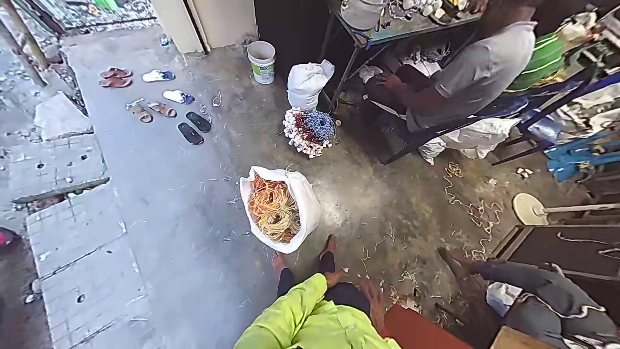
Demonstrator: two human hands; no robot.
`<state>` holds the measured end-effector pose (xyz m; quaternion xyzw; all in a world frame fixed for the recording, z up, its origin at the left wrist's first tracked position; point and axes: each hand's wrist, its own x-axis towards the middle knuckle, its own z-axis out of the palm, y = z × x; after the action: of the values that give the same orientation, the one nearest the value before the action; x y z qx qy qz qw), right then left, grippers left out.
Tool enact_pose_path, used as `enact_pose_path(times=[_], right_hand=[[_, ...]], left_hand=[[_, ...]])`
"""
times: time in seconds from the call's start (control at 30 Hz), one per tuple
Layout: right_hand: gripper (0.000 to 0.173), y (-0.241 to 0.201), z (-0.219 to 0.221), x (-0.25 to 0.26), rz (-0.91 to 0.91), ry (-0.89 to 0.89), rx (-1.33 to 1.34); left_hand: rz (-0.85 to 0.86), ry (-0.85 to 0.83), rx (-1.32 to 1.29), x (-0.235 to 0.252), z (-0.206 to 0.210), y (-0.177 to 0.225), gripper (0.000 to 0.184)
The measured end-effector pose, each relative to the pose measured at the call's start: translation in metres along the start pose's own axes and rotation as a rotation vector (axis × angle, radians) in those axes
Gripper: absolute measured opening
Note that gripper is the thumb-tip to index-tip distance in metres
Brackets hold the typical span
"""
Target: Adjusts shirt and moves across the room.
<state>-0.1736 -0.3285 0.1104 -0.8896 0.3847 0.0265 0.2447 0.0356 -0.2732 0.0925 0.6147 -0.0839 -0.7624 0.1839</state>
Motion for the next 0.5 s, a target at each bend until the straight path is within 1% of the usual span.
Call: enact_pose_path(times=[0.07,0.13,0.17,0.23,0.27,0.33,0.4,0.43,0.47,0.5], right_hand=[[0.05,-0.009,-0.006,-0.001,-0.032,0.024,0.002],[0.043,-0.011,-0.007,-0.003,-0.05,0.033,0.047],[0.041,-0.009,-0.007,-0.003,-0.034,0.004,0.103],[0.05,-0.018,-0.022,-0.002,-0.009,-0.137,0.105],[0.052,-0.022,-0.028,0.0,-0.031,-0.167,0.102],[0.05,-0.018,-0.024,0.003,-0.177,-0.099,0.094],[0.049,-0.007,-0.013,0.005,-0.249,-0.119,0.117],[0.049,-0.001,-0.008,0.006,-0.231,-0.158,0.132],[0.049,0.0,-0.008,0.008,-0.173,-0.239,0.147],[0.05,-0.007,-0.019,0.013,-0.099,-0.364,0.171]], left_hand=[[0.011,-0.014,0.02,-0.006,-0.003,0.001,0.091],[0.064,-0.05,0.096,-0.003,-0.002,0.002,0.085],[0.11,-0.072,0.14,0.0,0.0,0.004,0.078],[0.202,-0.117,0.201,0.007,0.004,0.003,0.065],[0.226,-0.124,0.218,0.011,0.003,0.001,0.06],[0.23,-0.123,0.27,0.015,0.001,0.003,0.056],[0.212,-0.065,0.294,-0.008,0.002,0.013,0.053],[0.258,-0.05,0.305,-0.013,0.0,0.011,0.05],[0.383,-0.07,0.325,-0.01,-0.006,0.002,0.049],[0.612,-0.103,0.329,0.006,-0.015,-0.017,0.048]])
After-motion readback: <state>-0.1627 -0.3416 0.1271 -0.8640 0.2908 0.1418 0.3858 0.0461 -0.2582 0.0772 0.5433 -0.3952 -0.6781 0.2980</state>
